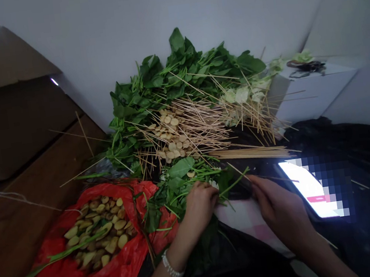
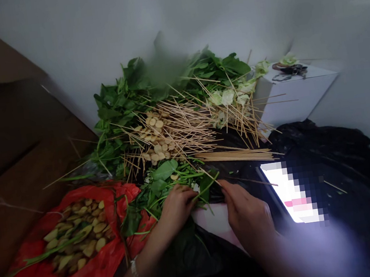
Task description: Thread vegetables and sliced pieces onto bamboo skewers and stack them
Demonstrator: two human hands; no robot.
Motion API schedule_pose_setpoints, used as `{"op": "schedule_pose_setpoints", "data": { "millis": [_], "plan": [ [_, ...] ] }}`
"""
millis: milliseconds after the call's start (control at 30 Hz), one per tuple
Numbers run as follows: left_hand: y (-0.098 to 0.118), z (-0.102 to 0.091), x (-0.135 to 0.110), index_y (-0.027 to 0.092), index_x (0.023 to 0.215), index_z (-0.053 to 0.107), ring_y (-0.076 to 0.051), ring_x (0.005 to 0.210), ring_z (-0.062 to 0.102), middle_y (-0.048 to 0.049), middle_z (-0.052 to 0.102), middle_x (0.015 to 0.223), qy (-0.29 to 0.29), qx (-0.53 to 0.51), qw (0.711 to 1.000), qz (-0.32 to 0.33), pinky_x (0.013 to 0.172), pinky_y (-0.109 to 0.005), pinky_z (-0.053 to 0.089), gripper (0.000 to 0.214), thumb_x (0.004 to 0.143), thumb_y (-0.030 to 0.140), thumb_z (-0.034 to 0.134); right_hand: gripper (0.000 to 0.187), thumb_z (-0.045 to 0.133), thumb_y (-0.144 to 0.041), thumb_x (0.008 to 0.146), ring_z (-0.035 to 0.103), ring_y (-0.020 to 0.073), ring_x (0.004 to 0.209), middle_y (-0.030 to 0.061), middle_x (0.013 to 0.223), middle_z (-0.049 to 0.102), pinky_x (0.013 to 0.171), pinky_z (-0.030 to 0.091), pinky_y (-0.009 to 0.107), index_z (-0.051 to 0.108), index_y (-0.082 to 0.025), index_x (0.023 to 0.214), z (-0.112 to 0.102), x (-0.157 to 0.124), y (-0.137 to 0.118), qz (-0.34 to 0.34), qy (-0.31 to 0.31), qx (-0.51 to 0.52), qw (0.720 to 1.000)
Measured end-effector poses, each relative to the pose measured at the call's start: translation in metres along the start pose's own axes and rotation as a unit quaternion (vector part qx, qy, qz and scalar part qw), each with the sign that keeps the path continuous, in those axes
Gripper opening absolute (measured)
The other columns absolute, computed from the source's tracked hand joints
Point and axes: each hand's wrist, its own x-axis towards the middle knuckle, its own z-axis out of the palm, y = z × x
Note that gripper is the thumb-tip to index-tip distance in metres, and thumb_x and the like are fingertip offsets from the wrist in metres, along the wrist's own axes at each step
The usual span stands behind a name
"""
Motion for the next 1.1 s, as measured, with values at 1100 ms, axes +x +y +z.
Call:
{"op": "schedule_pose_setpoints", "data": {
  "millis": [1100],
  "plan": [
    [0.01,-0.05,-0.027,0.014,0.085,0.077,-0.008,0.066,0.059,-0.0026,0.07,0.075,0.158,-0.683,0.67,-0.245,0.062,-0.016,0.047,0.033,0.057,0.03,0.087,0.035,0.038,-0.007,0.091,0.068,0.0152,0.07,0.0048,0.08,0.069,0.065,0.053,0.024,0.061,-0.014,0.117,0.01,-0.014,-0.037,-0.055,-0.092,0.074,0.991]
  ]
}}
